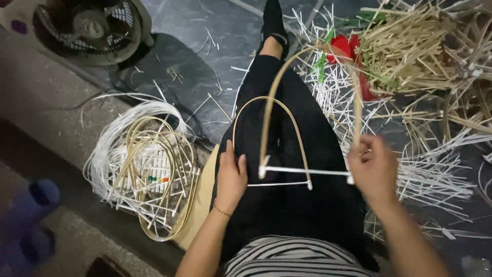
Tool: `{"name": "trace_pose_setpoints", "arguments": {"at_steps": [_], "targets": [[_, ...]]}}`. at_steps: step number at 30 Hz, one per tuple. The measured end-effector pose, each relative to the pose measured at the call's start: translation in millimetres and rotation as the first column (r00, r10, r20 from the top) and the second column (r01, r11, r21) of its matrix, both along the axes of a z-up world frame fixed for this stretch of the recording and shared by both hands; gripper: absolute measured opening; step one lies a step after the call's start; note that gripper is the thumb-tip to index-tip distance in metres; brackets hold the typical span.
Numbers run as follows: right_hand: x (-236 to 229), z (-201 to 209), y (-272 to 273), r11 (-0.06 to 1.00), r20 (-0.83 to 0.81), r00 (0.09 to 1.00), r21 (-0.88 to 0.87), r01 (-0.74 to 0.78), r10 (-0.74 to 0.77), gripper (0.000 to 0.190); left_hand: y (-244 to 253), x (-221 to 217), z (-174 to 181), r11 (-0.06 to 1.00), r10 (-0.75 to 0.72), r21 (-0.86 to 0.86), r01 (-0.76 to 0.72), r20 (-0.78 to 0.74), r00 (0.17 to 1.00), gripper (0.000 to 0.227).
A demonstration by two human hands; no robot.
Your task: Wrapping a bamboo frame or handle with white plastic weaving strips.
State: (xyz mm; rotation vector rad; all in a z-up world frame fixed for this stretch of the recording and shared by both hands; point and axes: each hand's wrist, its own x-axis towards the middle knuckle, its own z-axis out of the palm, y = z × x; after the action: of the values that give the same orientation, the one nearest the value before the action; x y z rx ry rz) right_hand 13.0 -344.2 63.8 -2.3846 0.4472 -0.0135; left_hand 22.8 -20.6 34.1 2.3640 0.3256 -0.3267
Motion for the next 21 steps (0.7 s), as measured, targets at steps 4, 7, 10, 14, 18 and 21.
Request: {"name": "trace_pose_setpoints", "arguments": {"at_steps": [4,7,10,14,18,21], "targets": [[-7,8,33,0.980,-0.027,0.993,0.165,-0.109,0.115,0.028,20,-13,2,0.969,-0.185,0.238,0.070,0.505,0.843,0.045],[-6,8,53,0.991,-0.122,0.987,0.095,-0.091,0.102,0.026,27,-8,23,0.822,0.182,-0.544,-0.168,-0.027,0.983,0.040],[-1,3,62,0.985,-0.087,0.982,0.061,-0.163,0.168,0.029,25,-4,27,0.862,0.158,-0.471,-0.187,-0.099,0.982,0.046],[8,5,68,0.970,-0.234,0.941,0.068,-0.236,0.245,0.047,28,-3,17,0.962,0.066,-0.269,-0.045,0.072,0.995,0.045],[7,0,71,0.943,-0.296,0.902,-0.005,-0.331,0.315,0.050,29,-10,5,0.995,-0.040,-0.076,0.058,0.213,0.976,0.044],[-2,-21,66,0.946,-0.168,0.935,-0.028,-0.323,0.314,0.043,25,-6,5,0.996,-0.054,-0.061,0.069,0.221,0.974,0.043]]}}
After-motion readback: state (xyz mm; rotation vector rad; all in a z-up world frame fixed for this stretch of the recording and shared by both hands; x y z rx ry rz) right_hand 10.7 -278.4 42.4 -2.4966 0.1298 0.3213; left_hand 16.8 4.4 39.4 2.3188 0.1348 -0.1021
